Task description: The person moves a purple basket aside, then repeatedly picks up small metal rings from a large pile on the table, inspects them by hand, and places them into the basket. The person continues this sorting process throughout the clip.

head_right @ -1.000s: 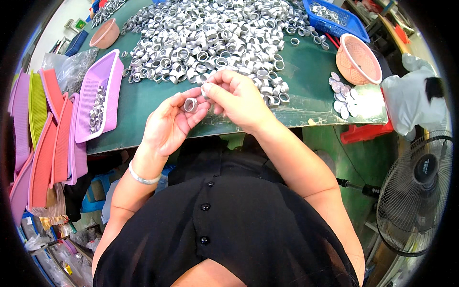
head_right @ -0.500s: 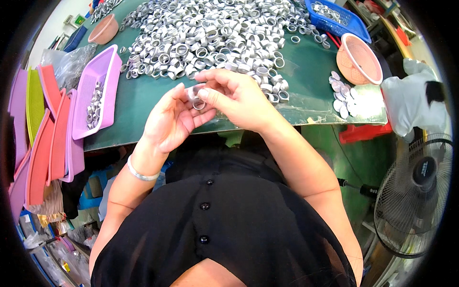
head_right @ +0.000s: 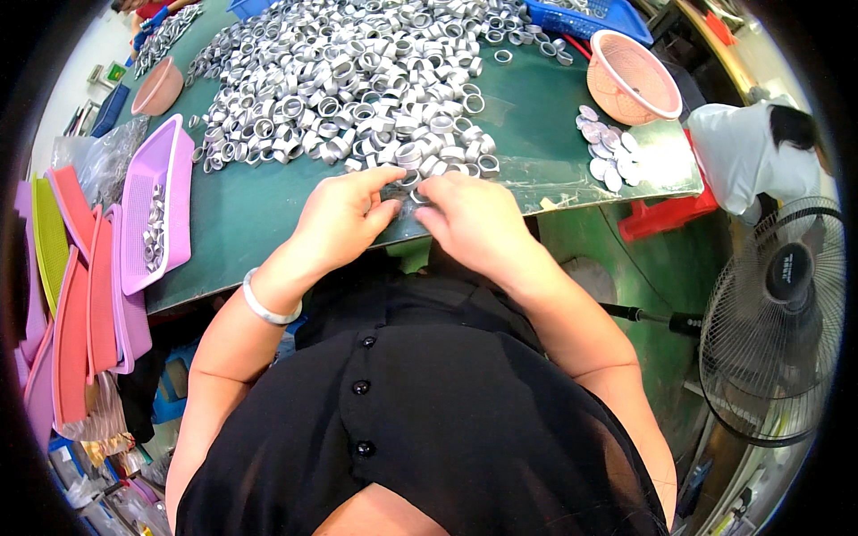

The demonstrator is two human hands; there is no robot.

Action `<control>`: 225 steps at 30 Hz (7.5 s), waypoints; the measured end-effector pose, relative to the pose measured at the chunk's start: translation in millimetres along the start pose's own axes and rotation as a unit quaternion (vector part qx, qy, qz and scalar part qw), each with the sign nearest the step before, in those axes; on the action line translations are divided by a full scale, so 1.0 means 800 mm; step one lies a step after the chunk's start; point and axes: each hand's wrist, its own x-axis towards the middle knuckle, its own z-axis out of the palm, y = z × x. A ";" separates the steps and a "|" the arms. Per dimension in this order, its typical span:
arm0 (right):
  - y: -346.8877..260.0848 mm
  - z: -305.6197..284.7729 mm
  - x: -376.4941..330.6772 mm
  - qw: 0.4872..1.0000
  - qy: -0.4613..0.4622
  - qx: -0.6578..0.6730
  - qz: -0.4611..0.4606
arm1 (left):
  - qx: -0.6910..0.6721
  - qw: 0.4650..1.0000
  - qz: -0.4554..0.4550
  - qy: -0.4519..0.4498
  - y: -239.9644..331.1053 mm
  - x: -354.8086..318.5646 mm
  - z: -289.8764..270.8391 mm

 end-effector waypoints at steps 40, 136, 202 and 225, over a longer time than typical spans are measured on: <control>-0.010 0.035 0.007 0.876 0.128 0.466 0.001 | -0.642 0.721 -0.261 -0.006 0.006 -0.019 -0.005; -0.039 0.054 0.046 0.988 -0.009 -0.131 -0.084 | 0.183 0.963 0.019 0.199 -0.067 -0.045 -0.052; -0.061 0.032 0.087 0.933 0.091 0.327 -0.118 | -0.571 0.806 -0.086 0.126 -0.030 -0.019 -0.033; -0.055 0.039 0.082 0.926 0.153 0.322 -0.126 | -0.597 0.797 -0.025 0.091 -0.047 -0.027 -0.031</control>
